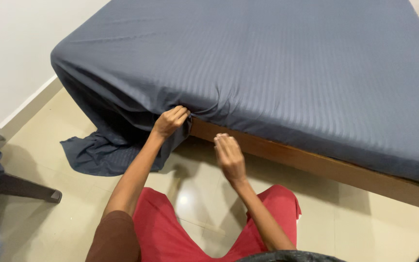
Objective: The person kneels on the floor beside a wooden bed frame and tucks a blue fitted sheet under the mattress. They work systematically around the corners and edges, pulling the fabric tight and smoothing the surface to ensure a neat fit.
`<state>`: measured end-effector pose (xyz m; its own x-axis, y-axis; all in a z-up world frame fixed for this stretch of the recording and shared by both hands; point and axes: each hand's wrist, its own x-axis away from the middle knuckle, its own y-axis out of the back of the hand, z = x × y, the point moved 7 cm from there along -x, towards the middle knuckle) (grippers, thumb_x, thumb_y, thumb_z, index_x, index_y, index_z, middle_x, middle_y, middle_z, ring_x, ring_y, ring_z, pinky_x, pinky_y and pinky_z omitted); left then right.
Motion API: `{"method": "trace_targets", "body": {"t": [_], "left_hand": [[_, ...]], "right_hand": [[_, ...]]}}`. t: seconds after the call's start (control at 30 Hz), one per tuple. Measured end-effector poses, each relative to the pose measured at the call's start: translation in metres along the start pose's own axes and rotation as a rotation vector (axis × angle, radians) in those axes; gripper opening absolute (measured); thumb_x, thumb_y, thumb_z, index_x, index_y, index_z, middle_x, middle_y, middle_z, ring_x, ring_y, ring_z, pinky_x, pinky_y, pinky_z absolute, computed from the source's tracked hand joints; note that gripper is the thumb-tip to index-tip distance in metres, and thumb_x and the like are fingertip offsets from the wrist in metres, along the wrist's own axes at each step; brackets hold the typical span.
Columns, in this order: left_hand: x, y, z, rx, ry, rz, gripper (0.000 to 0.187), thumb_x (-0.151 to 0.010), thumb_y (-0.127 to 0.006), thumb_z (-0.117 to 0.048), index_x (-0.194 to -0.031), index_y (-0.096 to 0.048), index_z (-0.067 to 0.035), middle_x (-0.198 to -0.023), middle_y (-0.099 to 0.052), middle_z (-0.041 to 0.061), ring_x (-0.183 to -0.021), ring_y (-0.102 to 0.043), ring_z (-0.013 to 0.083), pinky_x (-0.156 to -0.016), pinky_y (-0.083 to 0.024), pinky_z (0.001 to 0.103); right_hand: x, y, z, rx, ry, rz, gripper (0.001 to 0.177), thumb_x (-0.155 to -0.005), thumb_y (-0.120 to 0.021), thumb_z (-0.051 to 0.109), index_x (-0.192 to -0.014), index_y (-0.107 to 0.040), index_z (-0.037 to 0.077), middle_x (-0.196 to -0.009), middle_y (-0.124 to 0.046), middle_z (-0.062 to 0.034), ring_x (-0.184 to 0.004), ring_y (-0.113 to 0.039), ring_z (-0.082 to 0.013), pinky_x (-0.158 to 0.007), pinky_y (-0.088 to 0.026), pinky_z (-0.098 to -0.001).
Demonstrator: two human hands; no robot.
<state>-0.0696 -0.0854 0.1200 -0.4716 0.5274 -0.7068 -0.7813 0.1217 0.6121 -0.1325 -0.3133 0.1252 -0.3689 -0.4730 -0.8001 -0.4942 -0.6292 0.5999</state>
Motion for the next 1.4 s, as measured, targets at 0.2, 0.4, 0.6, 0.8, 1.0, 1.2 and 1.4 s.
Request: {"method": "trace_targets", "body": {"t": [0.2, 0.4, 0.6, 0.8, 1.0, 1.2, 1.4], "left_hand": [[0.034, -0.018, -0.017, -0.031, 0.036, 0.051, 0.032, -0.079, -0.064, -0.008, -0.108, -0.072, 0.002, -0.105, -0.071, 0.01, -0.094, -0.067, 0.0202, -0.082, -0.058, 0.028], [0.035, -0.029, -0.016, 0.003, 0.196, 0.185, 0.026, -0.082, -0.066, -0.01, -0.106, -0.071, -0.003, -0.097, -0.066, 0.006, -0.092, -0.066, 0.0205, -0.076, -0.056, 0.031], [-0.016, 0.019, -0.048, 0.045, 0.182, 0.071, 0.032, -0.089, -0.069, -0.031, -0.102, -0.07, -0.001, -0.097, -0.064, 0.008, -0.089, -0.062, 0.0224, -0.07, -0.052, 0.033], [-0.071, 0.024, -0.091, -0.017, -0.109, -0.054, 0.022, -0.086, -0.067, -0.011, -0.105, -0.071, -0.002, -0.111, -0.067, 0.008, -0.107, -0.064, 0.0219, -0.091, -0.054, 0.035], [-0.059, 0.015, -0.101, 0.036, -0.144, -0.046, 0.018, -0.085, -0.066, -0.007, -0.097, -0.073, 0.004, -0.104, -0.068, 0.011, -0.101, -0.064, 0.0236, -0.09, -0.054, 0.034], [-0.051, -0.004, -0.105, 0.199, -0.108, 0.004, 0.018, -0.08, -0.063, -0.008, -0.092, -0.07, 0.003, -0.099, -0.066, 0.012, -0.095, -0.063, 0.0231, -0.087, -0.052, 0.033], [-0.049, -0.037, -0.106, 0.214, 0.003, 0.198, 0.008, -0.08, -0.062, -0.005, -0.085, -0.067, -0.001, -0.086, -0.058, 0.01, -0.086, -0.06, 0.0234, -0.085, -0.052, 0.035]], "right_hand": [[-0.001, 0.01, -0.079, 0.251, 0.055, 0.027, 0.038, -0.087, -0.064, 0.004, -0.124, -0.07, -0.004, -0.121, -0.071, -0.0144, -0.119, -0.067, -0.0272, -0.109, -0.052, -0.0427], [-0.002, 0.003, -0.081, 0.192, 0.007, -0.011, 0.027, -0.088, -0.065, 0.003, -0.112, -0.074, -0.003, -0.111, -0.071, -0.0115, -0.109, -0.068, -0.0265, -0.103, -0.054, -0.0409], [-0.012, 0.016, -0.075, 0.164, 0.002, 0.031, 0.021, -0.086, -0.066, 0.002, -0.106, -0.072, -0.003, -0.102, -0.069, -0.0115, -0.099, -0.065, -0.0286, -0.092, -0.054, -0.0385], [-0.008, 0.02, -0.067, 0.106, -0.087, 0.088, 0.007, -0.093, -0.068, 0.004, -0.088, -0.066, -0.001, -0.088, -0.062, -0.0121, -0.087, -0.061, -0.0295, -0.083, -0.051, -0.0401], [-0.003, 0.016, -0.07, 0.08, -0.117, 0.163, 0.011, -0.092, -0.067, 0.002, -0.082, -0.063, 0.0, -0.084, -0.06, -0.013, -0.084, -0.06, -0.0296, -0.08, -0.051, -0.0406], [0.012, 0.0, -0.077, 0.09, -0.085, 0.234, 0.012, -0.076, -0.065, -0.006, -0.087, -0.065, -0.001, -0.087, -0.061, -0.0134, -0.085, -0.061, -0.0295, -0.081, -0.052, -0.0402], [0.01, -0.024, -0.09, 0.095, -0.119, 0.314, 0.021, -0.068, -0.063, -0.008, -0.087, -0.067, -0.001, -0.085, -0.062, -0.0136, -0.085, -0.062, -0.0294, -0.082, -0.052, -0.0407]]}}
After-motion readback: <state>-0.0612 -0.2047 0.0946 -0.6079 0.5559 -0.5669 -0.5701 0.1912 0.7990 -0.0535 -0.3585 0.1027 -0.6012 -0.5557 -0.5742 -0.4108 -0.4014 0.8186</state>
